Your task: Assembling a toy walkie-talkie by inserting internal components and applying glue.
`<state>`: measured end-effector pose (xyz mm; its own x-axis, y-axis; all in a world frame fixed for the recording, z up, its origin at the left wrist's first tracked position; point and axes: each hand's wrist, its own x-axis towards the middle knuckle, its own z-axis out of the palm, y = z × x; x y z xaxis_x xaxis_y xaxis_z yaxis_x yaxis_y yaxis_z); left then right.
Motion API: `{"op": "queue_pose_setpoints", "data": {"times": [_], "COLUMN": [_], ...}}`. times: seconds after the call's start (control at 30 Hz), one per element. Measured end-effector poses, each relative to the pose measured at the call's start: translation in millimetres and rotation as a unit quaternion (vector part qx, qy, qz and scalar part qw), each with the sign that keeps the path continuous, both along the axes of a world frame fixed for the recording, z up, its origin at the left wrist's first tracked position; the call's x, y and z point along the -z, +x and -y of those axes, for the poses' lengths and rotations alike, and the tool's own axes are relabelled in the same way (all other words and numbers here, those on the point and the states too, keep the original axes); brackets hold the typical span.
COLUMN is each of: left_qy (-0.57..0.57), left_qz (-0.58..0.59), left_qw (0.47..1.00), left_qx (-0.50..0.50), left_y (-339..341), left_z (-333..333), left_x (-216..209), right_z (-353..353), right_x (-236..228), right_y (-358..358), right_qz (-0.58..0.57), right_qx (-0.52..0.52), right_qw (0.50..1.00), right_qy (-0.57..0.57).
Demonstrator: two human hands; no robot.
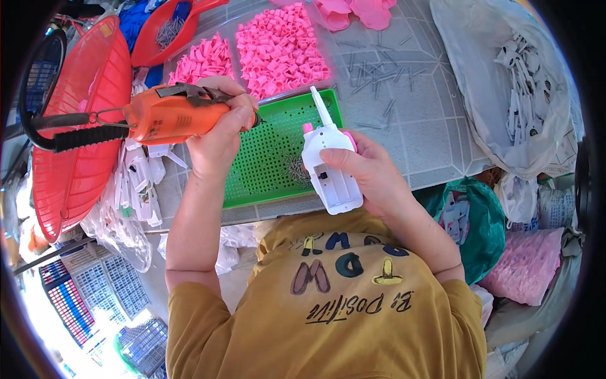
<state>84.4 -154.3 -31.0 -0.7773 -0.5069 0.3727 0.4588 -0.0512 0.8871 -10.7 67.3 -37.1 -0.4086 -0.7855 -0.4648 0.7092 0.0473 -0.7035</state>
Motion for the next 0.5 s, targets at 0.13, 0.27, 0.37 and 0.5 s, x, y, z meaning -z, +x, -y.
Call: {"op": "queue_pose_setpoints", "data": {"times": [0.13,0.27,0.37,0.5], "left_qy": [-0.022,-0.066,-0.066,-0.059], "left_qz": [0.003,-0.06,-0.092,-0.098], "left_qw": [0.999,0.996,0.993,0.99], "left_qx": [-0.031,-0.009,0.032,0.084], "left_y": [2,5,4,-2], "left_z": [-10,-25,-36,-46], "left_x": [-11,-40,-58,-69], "right_z": [0,-1,0,1], "right_x": [-5,-5,0,1], "right_y": [0,-2,-1,-1], "right_qz": [0.021,0.026,0.01,0.009], "right_qx": [0.004,0.002,0.002,0.003], "right_qw": [1.0,1.0,1.0,1.0], "right_qy": [-0.005,0.003,-0.001,0.003]}}
